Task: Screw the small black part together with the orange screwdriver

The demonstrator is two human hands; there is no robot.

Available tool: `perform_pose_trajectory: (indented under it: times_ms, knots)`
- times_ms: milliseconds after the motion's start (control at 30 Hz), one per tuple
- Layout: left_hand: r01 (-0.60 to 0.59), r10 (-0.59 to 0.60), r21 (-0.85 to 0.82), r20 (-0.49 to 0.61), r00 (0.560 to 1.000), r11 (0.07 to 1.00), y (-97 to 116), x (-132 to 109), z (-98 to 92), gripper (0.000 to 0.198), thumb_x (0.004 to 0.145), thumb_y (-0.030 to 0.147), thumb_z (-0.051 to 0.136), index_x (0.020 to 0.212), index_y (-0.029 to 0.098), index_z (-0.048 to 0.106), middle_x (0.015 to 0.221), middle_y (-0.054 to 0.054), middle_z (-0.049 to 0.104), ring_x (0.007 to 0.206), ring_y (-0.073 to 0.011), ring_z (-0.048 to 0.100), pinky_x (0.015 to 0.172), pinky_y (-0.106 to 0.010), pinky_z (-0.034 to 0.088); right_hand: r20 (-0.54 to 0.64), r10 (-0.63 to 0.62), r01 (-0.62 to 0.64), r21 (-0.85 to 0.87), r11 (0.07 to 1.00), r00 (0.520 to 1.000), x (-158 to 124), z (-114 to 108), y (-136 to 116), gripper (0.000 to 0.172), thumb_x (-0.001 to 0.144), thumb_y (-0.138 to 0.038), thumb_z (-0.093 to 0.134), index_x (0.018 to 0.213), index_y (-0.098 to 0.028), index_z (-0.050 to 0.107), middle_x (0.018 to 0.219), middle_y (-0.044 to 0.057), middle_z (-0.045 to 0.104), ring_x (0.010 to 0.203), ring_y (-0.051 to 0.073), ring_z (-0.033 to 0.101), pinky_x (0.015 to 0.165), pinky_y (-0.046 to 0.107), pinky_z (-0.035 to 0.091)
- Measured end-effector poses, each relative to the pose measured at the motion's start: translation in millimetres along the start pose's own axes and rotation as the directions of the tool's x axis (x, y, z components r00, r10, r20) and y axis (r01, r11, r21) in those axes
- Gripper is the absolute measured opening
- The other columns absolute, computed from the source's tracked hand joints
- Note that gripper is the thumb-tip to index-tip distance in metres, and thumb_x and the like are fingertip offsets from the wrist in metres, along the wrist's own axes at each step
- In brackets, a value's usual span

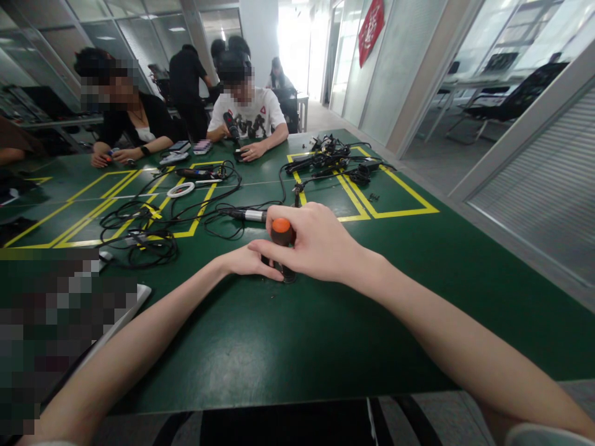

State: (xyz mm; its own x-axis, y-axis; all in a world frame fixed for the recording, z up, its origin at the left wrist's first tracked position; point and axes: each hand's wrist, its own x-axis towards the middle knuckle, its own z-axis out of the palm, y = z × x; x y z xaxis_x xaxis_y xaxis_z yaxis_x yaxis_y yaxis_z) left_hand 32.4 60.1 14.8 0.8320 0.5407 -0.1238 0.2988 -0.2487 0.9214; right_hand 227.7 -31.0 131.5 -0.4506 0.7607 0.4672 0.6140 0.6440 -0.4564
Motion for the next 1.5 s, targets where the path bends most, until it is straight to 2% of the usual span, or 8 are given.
perform_pose_trajectory:
  times_ms: [333,700,900,967,1033,1167,1333,1500]
  knots:
    - [0.016,-0.016,-0.039,0.003,1.000,0.999,2.9,-1.4,0.8,0.045,0.064,0.043,0.096,0.096,0.013,0.084,0.075,0.000,0.071,0.066,-0.0112,0.055,0.064,-0.023,0.041,-0.012,-0.023,0.024,0.111,0.994,1.000,1.0,2.6,-0.6,0.006,0.076,-0.022,0.058,0.076,-0.021,0.052,0.064,-0.004,0.055,0.056,0.012,0.048,0.060,0.027,0.038]
    - [0.017,-0.016,-0.026,0.039,0.999,1.000,2.4,-2.4,-1.4,0.049,0.071,0.038,0.092,0.113,0.014,0.084,0.095,-0.005,0.079,0.069,-0.0103,0.057,0.067,-0.023,0.045,-0.298,0.024,0.009,0.109,0.994,0.954,-0.7,-5.0,1.1,0.009,0.074,-0.018,0.058,0.072,-0.024,0.051,0.062,-0.003,0.052,0.055,0.014,0.046,0.057,0.032,0.036]
    - [0.022,-0.021,-0.024,0.047,0.999,0.999,1.2,-2.2,-1.9,0.052,0.073,0.038,0.090,0.118,0.012,0.082,0.098,-0.006,0.078,0.073,-0.0116,0.059,0.066,-0.022,0.044,-0.390,0.101,0.096,0.454,0.886,0.915,1.4,-15.6,6.6,0.016,0.069,-0.010,0.054,0.070,-0.025,0.048,0.066,-0.003,0.050,0.061,0.018,0.058,0.062,0.035,0.045]
    - [0.019,-0.017,-0.026,0.054,0.998,0.999,1.5,-2.3,-2.2,0.053,0.074,0.037,0.089,0.120,0.012,0.081,0.099,-0.006,0.078,0.073,-0.0115,0.059,0.066,-0.022,0.044,-0.284,0.114,0.000,0.372,0.928,0.952,3.6,-17.7,11.0,0.015,0.069,-0.010,0.055,0.071,-0.024,0.051,0.067,-0.002,0.053,0.060,0.016,0.056,0.062,0.033,0.043]
    - [0.018,-0.016,-0.023,0.057,0.998,1.000,1.5,-2.2,-2.6,0.053,0.074,0.036,0.089,0.121,0.013,0.081,0.097,-0.006,0.078,0.073,-0.0113,0.059,0.067,-0.022,0.045,-0.028,0.126,-0.121,0.150,0.981,0.992,6.2,-16.4,16.6,0.007,0.073,-0.015,0.058,0.076,-0.021,0.059,0.070,-0.001,0.059,0.061,0.016,0.052,0.063,0.032,0.039]
    - [0.010,-0.009,-0.022,0.054,0.999,1.000,0.4,-1.2,-3.0,0.044,0.074,0.036,0.088,0.111,0.013,0.084,0.090,-0.004,0.077,0.070,-0.0113,0.059,0.067,-0.023,0.046,0.512,0.166,-0.136,-0.095,0.986,0.843,9.7,-6.5,28.3,0.021,0.078,-0.035,0.074,0.092,-0.019,0.069,0.081,0.001,0.067,0.070,0.017,0.058,0.064,0.029,0.038]
    - [-0.012,0.014,-0.040,0.067,0.998,0.999,0.6,-0.3,-2.5,0.035,0.075,0.034,0.086,0.102,0.013,0.084,0.084,-0.003,0.074,0.069,-0.0117,0.059,0.067,-0.024,0.045,0.642,0.218,-0.129,-0.184,0.974,0.735,9.0,4.5,33.4,0.022,0.079,-0.035,0.079,0.092,-0.022,0.068,0.081,-0.001,0.067,0.070,0.016,0.057,0.063,0.027,0.034]
    - [-0.023,0.025,-0.037,0.045,0.999,0.999,0.2,-0.1,-2.1,0.032,0.074,0.036,0.087,0.095,0.013,0.083,0.081,-0.001,0.072,0.070,-0.0118,0.058,0.068,-0.024,0.044,0.647,0.234,-0.114,-0.222,0.968,0.726,10.1,9.8,31.1,0.011,0.084,-0.025,0.072,0.087,-0.021,0.063,0.077,-0.002,0.062,0.067,0.015,0.052,0.062,0.027,0.032]
